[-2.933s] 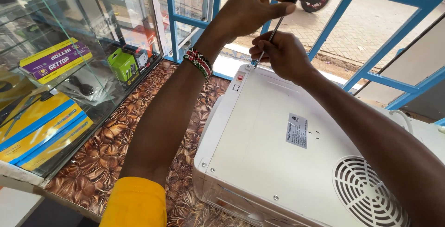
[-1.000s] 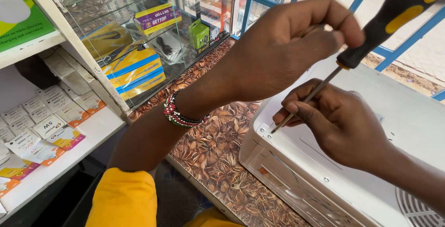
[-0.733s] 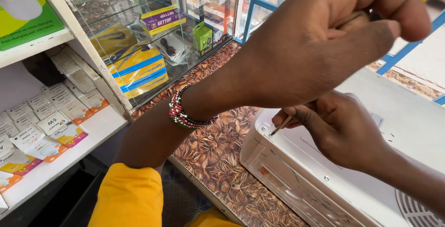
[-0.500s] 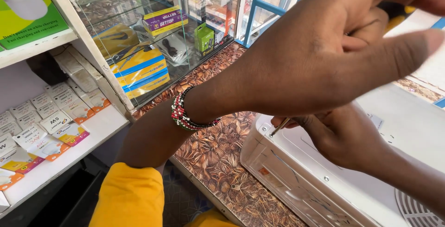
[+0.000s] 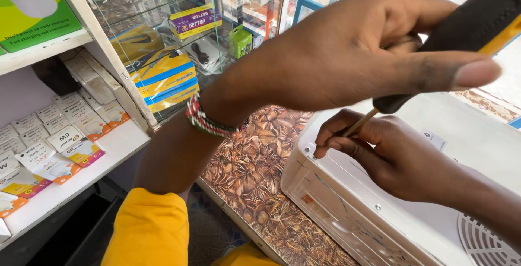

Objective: The person secures a white appliance casing by hand-tightening a screw, then uses a screwdriver to tighten several screws along the edges of the casing. The person works methodically around the perimeter of the device on a countertop.

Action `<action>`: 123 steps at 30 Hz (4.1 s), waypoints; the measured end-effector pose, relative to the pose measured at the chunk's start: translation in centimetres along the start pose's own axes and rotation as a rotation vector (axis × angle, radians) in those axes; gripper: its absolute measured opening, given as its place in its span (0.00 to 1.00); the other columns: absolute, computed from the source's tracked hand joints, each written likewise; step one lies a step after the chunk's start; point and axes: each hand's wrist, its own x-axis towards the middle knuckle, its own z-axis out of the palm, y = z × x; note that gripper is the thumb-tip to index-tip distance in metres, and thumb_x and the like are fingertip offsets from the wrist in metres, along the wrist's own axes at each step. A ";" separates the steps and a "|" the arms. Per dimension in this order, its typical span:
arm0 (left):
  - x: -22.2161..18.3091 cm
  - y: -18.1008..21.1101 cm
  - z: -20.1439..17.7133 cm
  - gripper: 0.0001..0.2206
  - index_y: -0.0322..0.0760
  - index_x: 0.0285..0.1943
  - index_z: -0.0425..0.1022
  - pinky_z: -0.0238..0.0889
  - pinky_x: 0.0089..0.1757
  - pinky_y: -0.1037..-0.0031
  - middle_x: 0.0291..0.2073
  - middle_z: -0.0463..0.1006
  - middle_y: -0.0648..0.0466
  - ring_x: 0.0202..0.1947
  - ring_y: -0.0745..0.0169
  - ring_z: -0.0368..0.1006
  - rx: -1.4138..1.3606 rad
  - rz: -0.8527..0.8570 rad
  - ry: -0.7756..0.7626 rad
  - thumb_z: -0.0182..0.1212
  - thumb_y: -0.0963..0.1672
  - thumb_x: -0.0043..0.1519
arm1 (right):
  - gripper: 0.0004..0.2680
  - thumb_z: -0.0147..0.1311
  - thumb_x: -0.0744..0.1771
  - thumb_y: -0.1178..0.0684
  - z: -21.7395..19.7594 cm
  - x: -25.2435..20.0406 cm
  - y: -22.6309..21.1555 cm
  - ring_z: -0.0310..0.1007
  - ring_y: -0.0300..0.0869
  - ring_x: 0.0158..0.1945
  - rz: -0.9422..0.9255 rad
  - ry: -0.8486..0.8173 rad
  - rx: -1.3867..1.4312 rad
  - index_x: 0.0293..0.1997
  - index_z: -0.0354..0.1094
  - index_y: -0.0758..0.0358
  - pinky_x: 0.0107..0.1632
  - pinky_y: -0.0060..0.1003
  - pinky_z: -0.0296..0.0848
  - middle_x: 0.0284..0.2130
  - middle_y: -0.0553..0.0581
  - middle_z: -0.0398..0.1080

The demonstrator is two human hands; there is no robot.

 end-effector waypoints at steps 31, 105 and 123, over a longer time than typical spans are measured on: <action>-5.7 -0.6 -2.4 0.19 0.41 0.61 0.77 0.44 0.21 0.85 0.21 0.63 0.66 0.15 0.77 0.50 0.284 -0.179 0.095 0.56 0.51 0.66 | 0.12 0.45 0.70 0.45 2.1 1.3 0.6 0.85 0.37 0.33 -0.015 0.102 -0.099 0.37 0.77 0.52 0.39 0.38 0.80 0.34 0.43 0.83; -2.8 -1.6 -0.1 0.22 0.44 0.40 0.63 0.39 0.25 0.80 0.18 0.54 0.69 0.20 0.78 0.46 0.480 -0.064 0.402 0.71 0.54 0.51 | 0.11 0.52 0.67 0.43 1.7 0.1 1.9 0.83 0.31 0.45 0.229 0.118 0.017 0.41 0.83 0.50 0.55 0.30 0.77 0.38 0.40 0.85; -3.0 -1.3 -1.2 0.29 0.35 0.60 0.71 0.47 0.21 0.83 0.15 0.60 0.66 0.16 0.79 0.54 0.228 -0.187 0.199 0.62 0.54 0.53 | 0.14 0.42 0.70 0.45 0.3 0.3 1.1 0.83 0.34 0.51 0.223 0.009 0.071 0.49 0.78 0.56 0.59 0.32 0.77 0.45 0.45 0.83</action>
